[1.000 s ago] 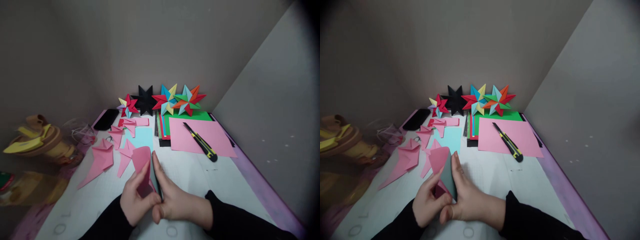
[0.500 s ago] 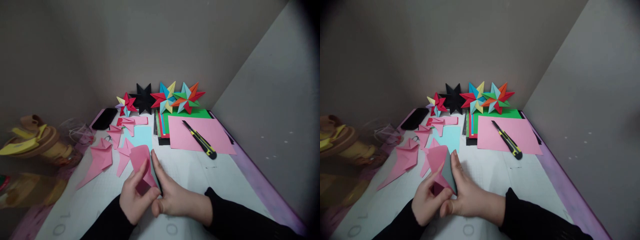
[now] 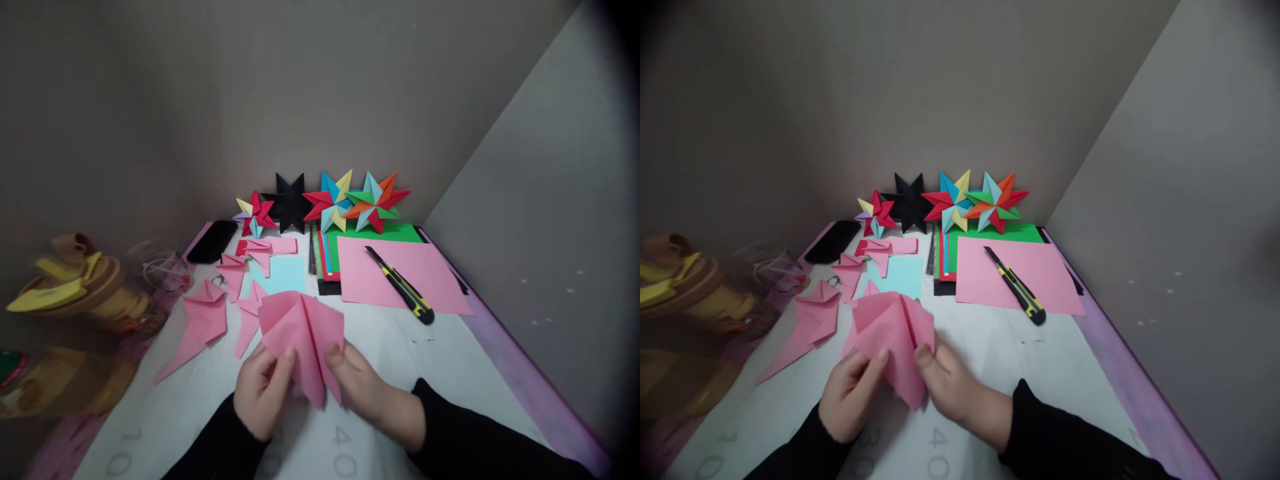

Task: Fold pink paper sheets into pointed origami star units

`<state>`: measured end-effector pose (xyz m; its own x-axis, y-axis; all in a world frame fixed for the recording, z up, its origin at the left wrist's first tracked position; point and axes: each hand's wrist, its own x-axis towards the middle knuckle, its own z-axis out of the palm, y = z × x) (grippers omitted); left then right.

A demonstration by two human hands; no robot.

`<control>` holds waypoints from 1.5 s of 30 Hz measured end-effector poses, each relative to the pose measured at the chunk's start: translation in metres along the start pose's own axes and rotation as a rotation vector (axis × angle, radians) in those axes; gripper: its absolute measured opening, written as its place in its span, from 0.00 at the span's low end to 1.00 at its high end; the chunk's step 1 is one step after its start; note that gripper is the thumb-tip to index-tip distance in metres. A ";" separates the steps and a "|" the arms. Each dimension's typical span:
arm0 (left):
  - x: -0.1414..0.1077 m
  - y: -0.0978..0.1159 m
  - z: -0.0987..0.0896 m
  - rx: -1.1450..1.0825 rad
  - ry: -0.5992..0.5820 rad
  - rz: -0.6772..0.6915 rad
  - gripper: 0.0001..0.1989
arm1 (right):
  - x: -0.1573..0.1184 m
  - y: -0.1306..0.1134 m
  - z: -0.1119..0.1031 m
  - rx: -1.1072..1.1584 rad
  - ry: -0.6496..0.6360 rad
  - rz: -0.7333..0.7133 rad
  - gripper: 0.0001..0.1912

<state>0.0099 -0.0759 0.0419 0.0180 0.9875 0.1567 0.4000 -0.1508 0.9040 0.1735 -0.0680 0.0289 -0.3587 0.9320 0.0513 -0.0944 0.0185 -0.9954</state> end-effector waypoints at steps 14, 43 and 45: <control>0.001 -0.019 -0.012 0.103 0.314 0.307 0.18 | 0.005 0.007 -0.001 -0.039 0.244 0.001 0.29; -0.001 0.000 -0.005 -0.080 -0.196 0.011 0.12 | -0.004 -0.021 0.012 -0.519 -0.217 -0.142 0.55; -0.001 0.000 -0.005 -0.068 -0.195 0.016 0.13 | -0.004 -0.023 0.011 -0.499 -0.207 -0.124 0.54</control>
<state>0.0054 -0.0774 0.0433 0.2036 0.9742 0.0973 0.3354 -0.1628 0.9279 0.1668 -0.0764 0.0521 -0.5528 0.8222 0.1358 0.2857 0.3400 -0.8960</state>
